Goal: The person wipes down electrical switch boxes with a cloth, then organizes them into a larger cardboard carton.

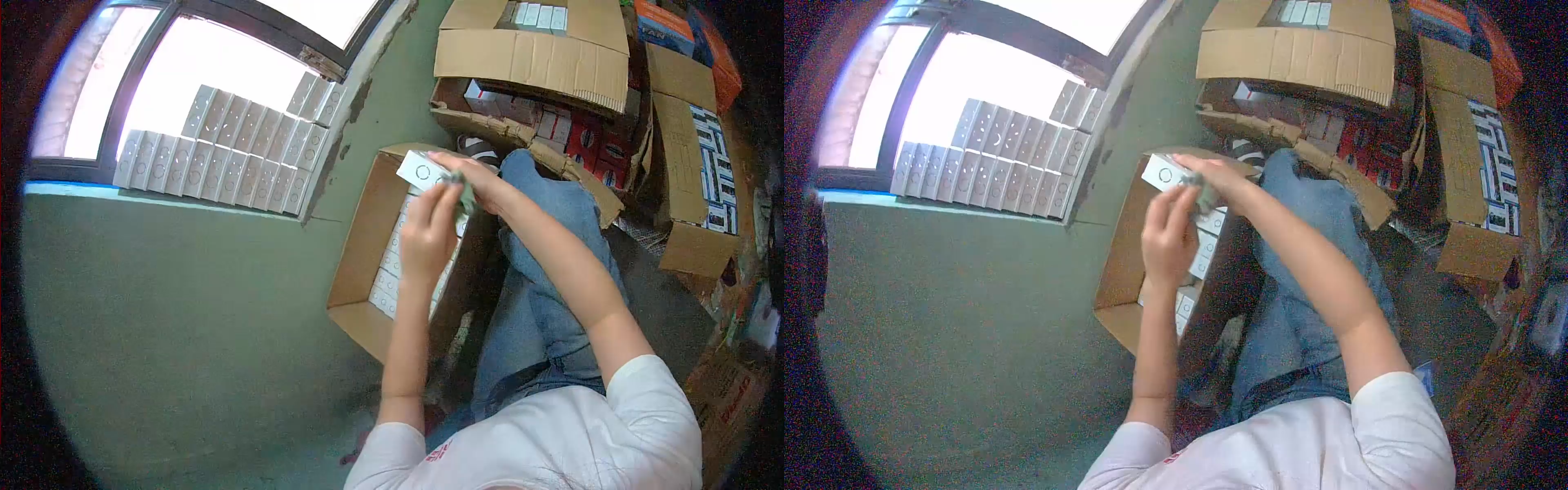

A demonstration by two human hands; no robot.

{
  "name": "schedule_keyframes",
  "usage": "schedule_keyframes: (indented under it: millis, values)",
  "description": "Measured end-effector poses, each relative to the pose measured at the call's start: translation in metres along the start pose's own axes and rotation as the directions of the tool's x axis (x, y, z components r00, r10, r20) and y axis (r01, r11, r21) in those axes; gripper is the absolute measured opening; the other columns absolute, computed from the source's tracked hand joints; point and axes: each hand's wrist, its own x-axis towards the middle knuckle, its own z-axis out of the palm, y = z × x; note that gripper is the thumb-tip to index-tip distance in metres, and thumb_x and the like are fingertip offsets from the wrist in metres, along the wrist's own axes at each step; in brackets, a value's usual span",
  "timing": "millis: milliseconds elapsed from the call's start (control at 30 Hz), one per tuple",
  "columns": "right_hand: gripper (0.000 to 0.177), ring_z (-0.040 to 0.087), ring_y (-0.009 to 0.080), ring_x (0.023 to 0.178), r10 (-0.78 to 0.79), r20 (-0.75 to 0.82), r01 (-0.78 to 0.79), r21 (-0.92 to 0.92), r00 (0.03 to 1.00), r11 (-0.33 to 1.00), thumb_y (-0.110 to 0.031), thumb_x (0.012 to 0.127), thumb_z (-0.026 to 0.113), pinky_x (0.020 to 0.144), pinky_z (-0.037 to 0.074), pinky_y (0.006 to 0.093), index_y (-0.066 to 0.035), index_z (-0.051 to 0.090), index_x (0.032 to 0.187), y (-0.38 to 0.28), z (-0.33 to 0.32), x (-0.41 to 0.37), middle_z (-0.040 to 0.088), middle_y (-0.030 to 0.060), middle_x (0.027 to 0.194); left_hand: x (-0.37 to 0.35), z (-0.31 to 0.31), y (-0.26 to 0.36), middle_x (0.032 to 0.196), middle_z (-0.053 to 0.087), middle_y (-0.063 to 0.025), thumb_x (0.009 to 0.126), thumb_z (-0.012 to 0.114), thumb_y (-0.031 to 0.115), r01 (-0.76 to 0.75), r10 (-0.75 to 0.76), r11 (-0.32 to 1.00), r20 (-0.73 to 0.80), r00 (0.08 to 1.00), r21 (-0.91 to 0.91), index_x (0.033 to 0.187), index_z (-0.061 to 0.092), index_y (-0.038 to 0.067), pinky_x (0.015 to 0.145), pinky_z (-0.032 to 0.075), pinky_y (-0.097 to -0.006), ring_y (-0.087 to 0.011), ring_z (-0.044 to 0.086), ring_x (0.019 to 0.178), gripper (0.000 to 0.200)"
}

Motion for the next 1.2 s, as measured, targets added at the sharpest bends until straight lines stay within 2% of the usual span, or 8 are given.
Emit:
schedule_keyframes:
  millis: [233,367,567,700,833,933,1100,1200]
  values:
    - [0.043,0.066,0.0131,0.077,0.002,0.021,-0.007,0.214,1.0,0.977,-0.044,0.095,0.057,0.064,0.055,0.027,-0.008,0.066,0.115,-0.003,0.007,-0.004,0.068,0.0043,0.093,0.01,-0.01,-0.023,0.111,0.06,-0.0155,0.077,0.056,-0.007,0.157,-0.15,0.979,-0.07,0.986,0.126,0.116,0.061,0.008,0.084,0.051,-0.0426,-0.0354,0.061,0.1,0.043]
    - [0.047,0.065,0.0117,0.078,0.056,-0.06,-0.053,0.05,0.997,0.997,-0.047,0.093,0.058,0.065,0.055,0.0276,-0.006,0.066,0.114,-0.012,0.011,-0.017,0.067,0.0046,0.094,0.005,-0.009,-0.003,0.106,0.063,-0.0133,0.078,0.058,-0.004,0.074,-0.077,0.989,0.018,0.997,0.131,0.111,0.066,0.009,0.079,0.054,-0.0404,-0.0318,0.064,0.095,0.036]
    - [0.047,0.063,0.0104,0.074,0.022,0.019,-0.02,-0.088,1.0,0.996,-0.047,0.092,0.06,0.059,0.05,0.0253,-0.005,0.067,0.111,-0.005,0.006,-0.011,0.066,0.0034,0.089,0.015,-0.016,-0.025,0.109,0.061,-0.0134,0.076,0.059,-0.005,0.224,-0.19,0.958,-0.186,0.964,0.178,0.116,0.063,0.01,0.078,0.054,-0.0407,-0.0329,0.064,0.094,0.043]
    - [0.047,0.063,0.0088,0.09,-0.065,-0.023,0.067,0.064,0.998,0.996,-0.043,0.098,0.053,0.071,0.051,0.0244,-0.011,0.058,0.132,-0.004,0.002,-0.002,0.067,0.0027,0.104,-0.009,-0.003,0.013,0.113,0.06,-0.0128,0.071,0.057,-0.009,0.197,-0.197,0.98,0.054,0.979,0.004,0.118,0.063,0.011,0.084,0.053,-0.0412,-0.0329,0.062,0.103,0.052]
    - [0.048,0.063,0.0084,0.091,0.065,0.153,-0.065,-0.008,0.986,0.998,-0.045,0.098,0.051,0.071,0.053,0.0255,-0.013,0.055,0.134,-0.008,0.009,-0.018,0.066,0.0026,0.104,0.004,-0.01,-0.01,0.112,0.059,-0.015,0.074,0.057,-0.007,0.138,-0.126,0.985,-0.117,0.985,0.104,0.12,0.061,0.01,0.085,0.051,-0.0431,-0.0345,0.062,0.1,0.05]
    - [0.047,0.063,0.0101,0.08,0.054,0.11,-0.051,-0.034,0.992,0.998,-0.046,0.096,0.054,0.064,0.053,0.0262,-0.008,0.061,0.123,-0.009,0.01,-0.019,0.067,0.003,0.096,0.014,-0.019,-0.021,0.111,0.059,-0.0144,0.073,0.059,-0.008,0.265,-0.254,0.962,-0.142,0.957,0.068,0.121,0.061,0.009,0.084,0.051,-0.0424,-0.0345,0.062,0.099,0.051]
    - [0.042,0.063,0.0109,0.074,-0.1,0.018,0.095,0.179,0.995,0.979,-0.045,0.095,0.056,0.061,0.051,0.0252,-0.007,0.066,0.111,0.0,-0.007,0.004,0.067,0.0032,0.093,-0.004,0.0,0.011,0.111,0.06,-0.0136,0.069,0.057,-0.011,0.12,-0.12,0.993,0.009,0.993,-0.02,0.117,0.063,0.011,0.08,0.054,-0.0406,-0.0328,0.064,0.096,0.053]
    - [0.042,0.063,0.0119,0.078,-0.055,-0.001,0.055,0.03,0.998,0.998,-0.047,0.094,0.058,0.067,0.05,0.0263,-0.008,0.065,0.109,-0.027,-0.002,-0.021,0.067,0.0033,0.093,-0.012,0.004,0.011,0.11,0.06,-0.0126,0.069,0.055,-0.011,0.068,-0.067,0.997,0.047,0.997,-0.036,0.115,0.064,0.011,0.08,0.054,-0.0401,-0.0321,0.064,0.094,0.052]
